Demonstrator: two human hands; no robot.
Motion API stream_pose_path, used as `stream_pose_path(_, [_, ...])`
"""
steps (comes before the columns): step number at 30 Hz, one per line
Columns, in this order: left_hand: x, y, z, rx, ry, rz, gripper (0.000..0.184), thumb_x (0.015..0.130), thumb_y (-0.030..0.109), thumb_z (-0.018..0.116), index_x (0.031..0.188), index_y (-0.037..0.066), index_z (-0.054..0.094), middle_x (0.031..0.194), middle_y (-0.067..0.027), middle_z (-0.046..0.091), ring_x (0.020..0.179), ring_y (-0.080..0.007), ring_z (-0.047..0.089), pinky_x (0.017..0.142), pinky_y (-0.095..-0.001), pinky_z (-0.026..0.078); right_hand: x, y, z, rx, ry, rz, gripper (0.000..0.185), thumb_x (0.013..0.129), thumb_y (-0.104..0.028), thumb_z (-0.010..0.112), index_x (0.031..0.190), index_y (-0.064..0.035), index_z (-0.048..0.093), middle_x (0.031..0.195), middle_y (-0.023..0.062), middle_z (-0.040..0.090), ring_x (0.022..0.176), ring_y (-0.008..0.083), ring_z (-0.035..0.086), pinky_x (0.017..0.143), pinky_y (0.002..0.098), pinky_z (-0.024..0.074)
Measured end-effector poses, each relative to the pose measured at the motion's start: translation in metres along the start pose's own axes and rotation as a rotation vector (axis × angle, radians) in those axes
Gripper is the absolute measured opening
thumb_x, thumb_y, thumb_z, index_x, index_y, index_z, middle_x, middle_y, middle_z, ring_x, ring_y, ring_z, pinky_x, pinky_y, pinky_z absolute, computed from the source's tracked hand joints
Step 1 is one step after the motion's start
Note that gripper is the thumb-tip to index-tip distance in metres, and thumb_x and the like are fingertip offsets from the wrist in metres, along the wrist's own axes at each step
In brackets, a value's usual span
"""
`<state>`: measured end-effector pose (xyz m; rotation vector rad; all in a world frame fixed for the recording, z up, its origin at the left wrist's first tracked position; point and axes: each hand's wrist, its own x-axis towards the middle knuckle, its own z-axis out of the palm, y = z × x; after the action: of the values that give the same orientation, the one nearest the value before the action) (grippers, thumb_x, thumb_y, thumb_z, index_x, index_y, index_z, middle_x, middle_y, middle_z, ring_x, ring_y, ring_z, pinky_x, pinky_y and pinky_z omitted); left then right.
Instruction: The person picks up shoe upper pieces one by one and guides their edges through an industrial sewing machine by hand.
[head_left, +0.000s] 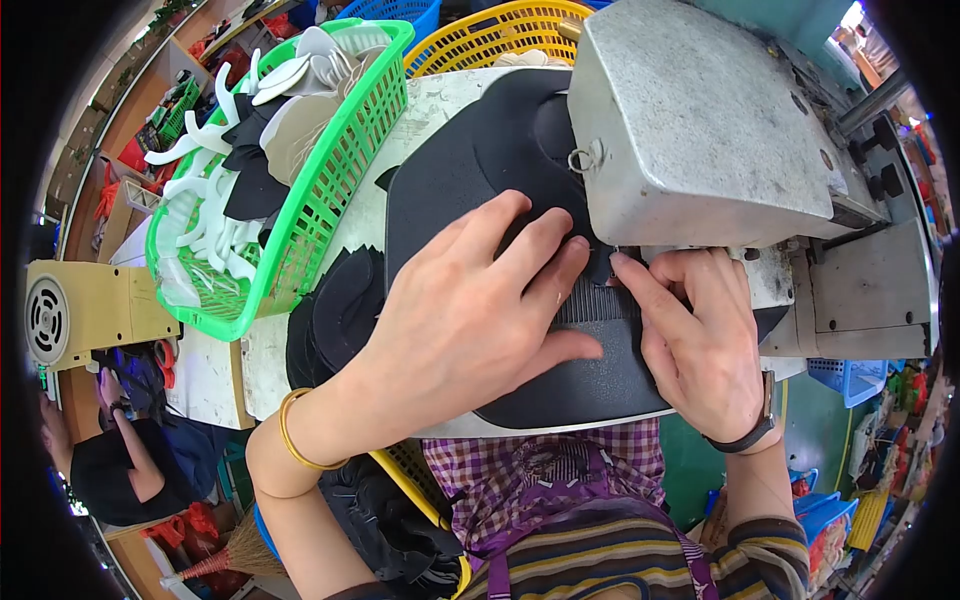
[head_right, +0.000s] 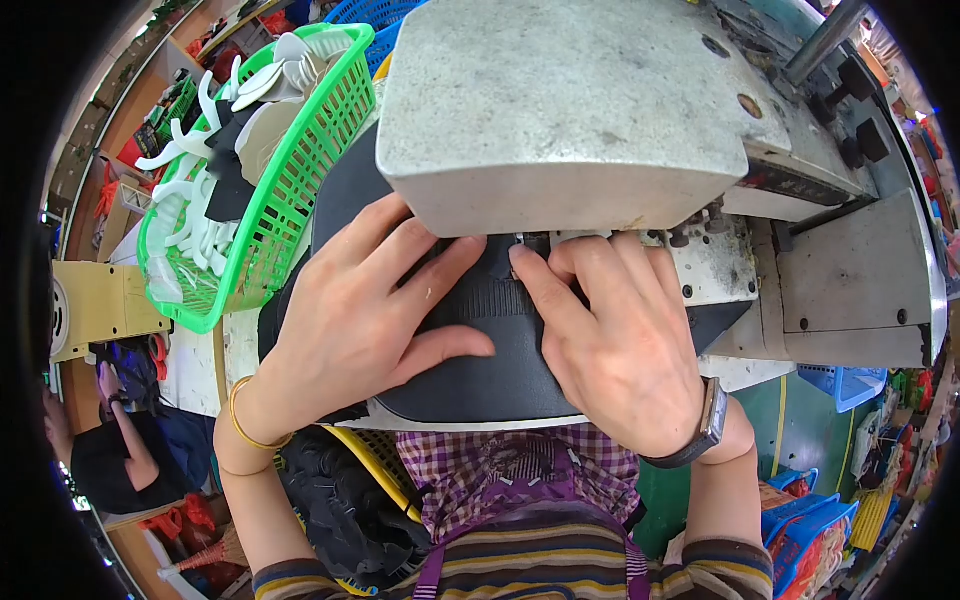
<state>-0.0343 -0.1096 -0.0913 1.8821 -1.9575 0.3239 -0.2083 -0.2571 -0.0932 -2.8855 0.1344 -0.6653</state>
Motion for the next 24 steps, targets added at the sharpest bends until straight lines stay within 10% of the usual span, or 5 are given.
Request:
stream_pose_path(17, [-0.013, 0.005, -0.005, 0.017, -0.059, -0.122, 0.081, 0.077, 0.061, 0.067, 0.125, -0.005, 0.061, 0.13, -0.0141, 0.053, 0.117, -0.0308, 0.047, 0.096, -0.0424, 0.039, 0.002, 0.0, -0.002, 0.069, 0.021, -0.061, 0.046, 0.067, 0.006, 0.069, 0.112, -0.0023, 0.071, 0.093, 0.0087, 0.057, 0.084, 0.0275, 0.056, 0.077, 0.0382, 0.0468])
stream_pose_path(22, [-0.053, -0.005, 0.003, -0.205, 0.156, -0.106, 0.069, 0.083, 0.061, 0.068, 0.118, 0.002, 0.065, 0.126, -0.0168, 0.061, 0.116, -0.0359, 0.058, 0.097, -0.0464, 0.046, 0.004, -0.019, -0.006, 0.106, -0.138, -0.208, 0.052, 0.071, -0.006, 0.075, 0.121, 0.0011, 0.064, 0.128, 0.0155, 0.06, 0.116, 0.0369, 0.057, 0.096, 0.0472, 0.0454])
stream_pose_path(24, [-0.051, -0.038, 0.003, -0.091, 0.464, -0.442, 0.066, 0.085, 0.058, 0.068, 0.114, -0.001, 0.066, 0.113, -0.0205, 0.067, 0.104, -0.0383, 0.064, 0.09, -0.0445, 0.05, 0.002, -0.027, -0.005, 0.075, -0.148, -0.177, 0.049, 0.072, -0.005, 0.074, 0.12, 0.002, 0.064, 0.128, 0.0149, 0.061, 0.118, 0.0373, 0.057, 0.099, 0.0474, 0.0447])
